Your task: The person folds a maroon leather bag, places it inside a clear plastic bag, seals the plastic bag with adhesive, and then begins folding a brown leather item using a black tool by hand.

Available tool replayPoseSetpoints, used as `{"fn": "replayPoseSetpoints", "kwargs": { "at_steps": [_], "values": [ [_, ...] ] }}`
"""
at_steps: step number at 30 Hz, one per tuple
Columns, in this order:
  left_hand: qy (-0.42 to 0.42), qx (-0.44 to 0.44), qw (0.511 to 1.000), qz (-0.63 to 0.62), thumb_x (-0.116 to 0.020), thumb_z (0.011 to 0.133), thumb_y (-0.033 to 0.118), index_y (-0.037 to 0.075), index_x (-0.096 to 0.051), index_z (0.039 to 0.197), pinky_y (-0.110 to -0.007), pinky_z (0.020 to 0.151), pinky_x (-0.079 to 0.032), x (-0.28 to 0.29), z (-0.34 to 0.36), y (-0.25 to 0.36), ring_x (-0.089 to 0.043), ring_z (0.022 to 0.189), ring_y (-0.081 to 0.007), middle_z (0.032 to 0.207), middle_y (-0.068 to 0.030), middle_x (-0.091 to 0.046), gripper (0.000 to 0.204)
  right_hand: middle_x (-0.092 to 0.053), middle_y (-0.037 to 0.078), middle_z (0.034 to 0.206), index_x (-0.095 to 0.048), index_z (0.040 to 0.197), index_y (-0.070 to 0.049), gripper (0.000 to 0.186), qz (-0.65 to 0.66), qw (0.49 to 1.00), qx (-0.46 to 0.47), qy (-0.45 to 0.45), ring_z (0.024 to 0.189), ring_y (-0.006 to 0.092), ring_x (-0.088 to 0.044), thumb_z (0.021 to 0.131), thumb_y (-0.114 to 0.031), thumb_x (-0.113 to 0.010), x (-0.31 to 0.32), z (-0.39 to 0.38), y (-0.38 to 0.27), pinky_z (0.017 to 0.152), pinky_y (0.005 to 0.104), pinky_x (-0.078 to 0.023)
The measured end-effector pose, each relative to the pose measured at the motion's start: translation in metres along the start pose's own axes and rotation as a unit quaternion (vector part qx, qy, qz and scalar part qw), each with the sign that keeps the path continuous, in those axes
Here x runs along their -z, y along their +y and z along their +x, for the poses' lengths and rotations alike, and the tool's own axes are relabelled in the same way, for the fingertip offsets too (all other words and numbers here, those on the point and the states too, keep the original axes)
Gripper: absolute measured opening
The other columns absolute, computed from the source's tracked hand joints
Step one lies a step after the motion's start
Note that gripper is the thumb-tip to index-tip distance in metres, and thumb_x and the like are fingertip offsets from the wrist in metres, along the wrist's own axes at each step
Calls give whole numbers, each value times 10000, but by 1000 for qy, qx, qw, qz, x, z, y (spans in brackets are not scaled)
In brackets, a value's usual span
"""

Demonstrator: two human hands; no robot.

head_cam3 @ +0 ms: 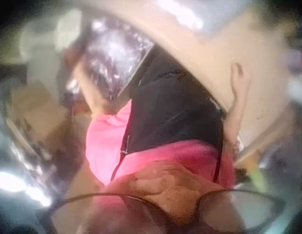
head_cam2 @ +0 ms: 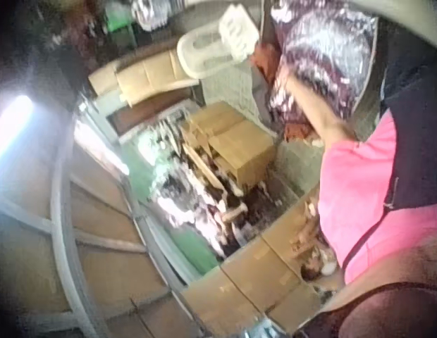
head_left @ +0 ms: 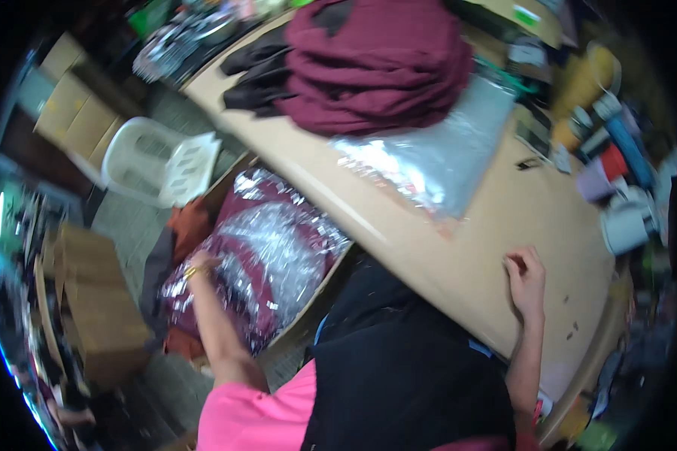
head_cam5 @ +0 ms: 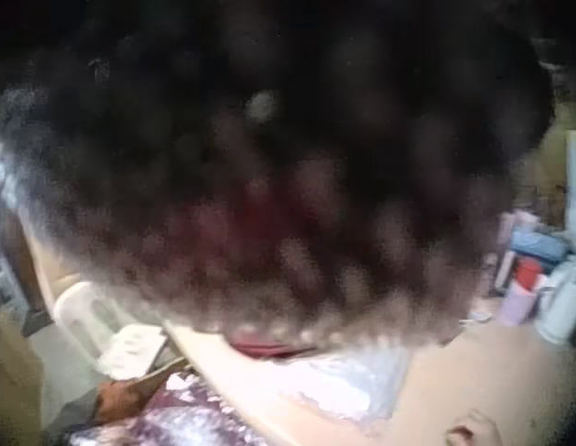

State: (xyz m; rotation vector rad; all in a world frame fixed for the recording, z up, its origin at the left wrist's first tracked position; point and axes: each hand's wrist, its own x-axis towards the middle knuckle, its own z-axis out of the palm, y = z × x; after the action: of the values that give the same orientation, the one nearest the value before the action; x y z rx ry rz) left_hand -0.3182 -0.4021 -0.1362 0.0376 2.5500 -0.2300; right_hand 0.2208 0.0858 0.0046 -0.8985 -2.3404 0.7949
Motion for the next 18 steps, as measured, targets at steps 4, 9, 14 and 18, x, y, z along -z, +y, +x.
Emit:
{"fn": "replayPoseSetpoints", "kwargs": {
  "at_steps": [4,9,14,18],
  "values": [
    [366,-163,898,-180,-676,902,320,41,-711,1129,-446,883,-539,92,-93,48,-709,968,-367,1066,-191,-728,361,-600,148,941,-613,955,4,74,-61,996,-12,68,857,288,-622,884,12,-595,19,40,46,759,340,-497],
    [477,-502,666,-279,-665,892,107,6,-662,1177,-394,1026,-451,159,-153,201,-599,1213,-329,1273,-186,-641,303,-630,136,1059,-630,1064,-36,170,-98,984,68,132,1039,340,-608,920,-17,-542,6,132,104,905,417,-477],
    [531,-623,512,-260,-657,882,81,25,-642,1223,-452,1099,-398,222,-208,354,-490,1333,-386,1355,-185,-590,346,-601,114,1181,-636,1122,-78,210,-337,914,171,148,1166,338,-539,920,-95,-579,-9,174,122,1021,481,-396],
    [529,-559,616,-167,-695,873,441,49,-550,1364,-513,1147,-304,245,-178,423,-447,1366,-374,1434,-175,-524,645,-600,126,1119,-631,1099,-68,196,-311,945,96,40,1111,334,-554,918,-136,-599,-21,174,98,944,469,-439]
  ]
}}
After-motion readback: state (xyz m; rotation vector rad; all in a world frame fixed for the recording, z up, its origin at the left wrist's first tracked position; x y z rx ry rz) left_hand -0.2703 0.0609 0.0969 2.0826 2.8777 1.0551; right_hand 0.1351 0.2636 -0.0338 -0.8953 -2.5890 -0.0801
